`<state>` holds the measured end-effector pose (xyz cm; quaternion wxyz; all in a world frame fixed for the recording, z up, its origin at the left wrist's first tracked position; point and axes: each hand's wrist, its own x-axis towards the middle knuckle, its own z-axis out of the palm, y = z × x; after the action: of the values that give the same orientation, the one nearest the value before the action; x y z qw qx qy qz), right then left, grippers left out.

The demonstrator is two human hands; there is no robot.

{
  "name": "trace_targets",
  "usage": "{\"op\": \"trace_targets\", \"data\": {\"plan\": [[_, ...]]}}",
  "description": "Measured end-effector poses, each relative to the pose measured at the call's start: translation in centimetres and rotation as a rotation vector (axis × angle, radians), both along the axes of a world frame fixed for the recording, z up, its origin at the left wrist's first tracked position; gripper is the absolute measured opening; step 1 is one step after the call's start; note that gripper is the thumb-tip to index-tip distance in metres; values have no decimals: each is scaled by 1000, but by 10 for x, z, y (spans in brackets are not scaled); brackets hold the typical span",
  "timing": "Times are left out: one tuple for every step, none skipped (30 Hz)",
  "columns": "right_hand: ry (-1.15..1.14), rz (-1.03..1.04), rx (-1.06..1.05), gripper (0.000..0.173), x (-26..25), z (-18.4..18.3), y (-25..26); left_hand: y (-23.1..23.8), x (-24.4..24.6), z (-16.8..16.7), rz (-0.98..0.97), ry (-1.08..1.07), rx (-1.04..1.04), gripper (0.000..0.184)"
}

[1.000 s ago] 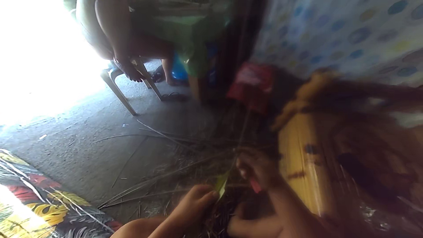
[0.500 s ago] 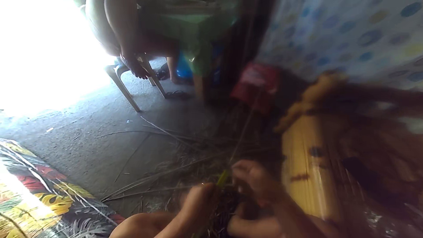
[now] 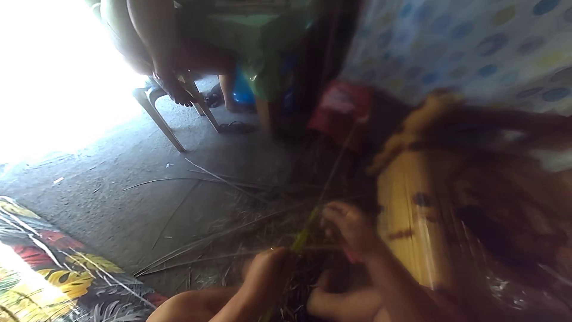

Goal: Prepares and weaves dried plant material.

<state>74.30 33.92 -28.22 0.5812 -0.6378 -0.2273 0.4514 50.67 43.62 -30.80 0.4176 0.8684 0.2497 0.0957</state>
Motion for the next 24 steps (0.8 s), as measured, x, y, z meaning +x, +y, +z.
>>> {"op": "trace_targets", "data": {"plan": [[8, -21, 14, 19, 3, 1, 0, 0, 0, 0, -2, -9, -21, 29], [15, -2, 25, 20, 3, 3, -1, 1, 0, 1, -4, -13, -42, 29], [17, 57, 30, 21, 2, 4, -3, 2, 0, 2, -4, -13, -59, 28], [14, 148, 28, 21, -3, 6, -4, 3, 1, 3, 0, -13, -67, 29], [22, 246, 13, 21, -10, 7, -5, 3, 1, 3, 7, -18, -63, 29], [45, 341, -5, 21, -19, 6, -6, 3, 0, 2, 15, -25, -51, 30], [75, 416, -23, 21, -29, 5, -7, 3, 0, 1, 20, -28, -37, 30], [106, 465, -39, 21, -38, 2, -8, 3, 0, 0, 22, -32, -25, 29], [129, 484, -55, 21, -46, -1, -8, 2, 0, -1, 23, -38, -20, 27], [141, 476, -67, 21, -50, -3, -8, 2, 0, -2, 23, -43, -4, 26], [144, 452, -72, 21, -52, -5, -8, 2, 0, -3, 24, -45, 14, 27], [137, 418, -76, 21, -51, -6, -7, 1, 0, -4, 26, -43, 27, 29], [126, 379, -78, 21, -48, -6, -6, 1, 0, -5, 29, -37, 33, 31], [112, 343, -78, 20, -43, -5, -6, 1, 0, -5, 30, -28, 35, 31], [100, 312, -79, 20, -38, -4, -5, 1, 0, -4, 31, -17, 35, 32], [91, 289, -79, 20, -33, -3, -5, 2, 0, -3, 31, -9, 36, 32], [81, 273, -80, 20, -28, -2, -4, 1, 0, -3, 30, -10, 36, 32], [67, 254, -80, 19, -24, 0, -4, 1, 0, -3, 29, -17, 36, 32], [51, 223, -70, 19, -21, 0, -3, 1, 0, -3, 25, -22, 39, 32], [29, 188, -58, 18, -19, 0, -2, 1, 0, -2, 22, -24, 40, 31], [10, 147, -49, 18, -16, 0, -1, 1, 0, -2, 18, -30, 35, 31], [4, 105, -34, 20, -12, 0, 0, 1, 0, -1, 12, -43, 24, 30], [15, 67, -5, 23, -8, -1, 2, 1, 0, -1, 8, -53, 2, 29], [45, 44, 28, 27, -4, -2, 3, 0, 1, 0, 2, -61, -38, 28]]}}
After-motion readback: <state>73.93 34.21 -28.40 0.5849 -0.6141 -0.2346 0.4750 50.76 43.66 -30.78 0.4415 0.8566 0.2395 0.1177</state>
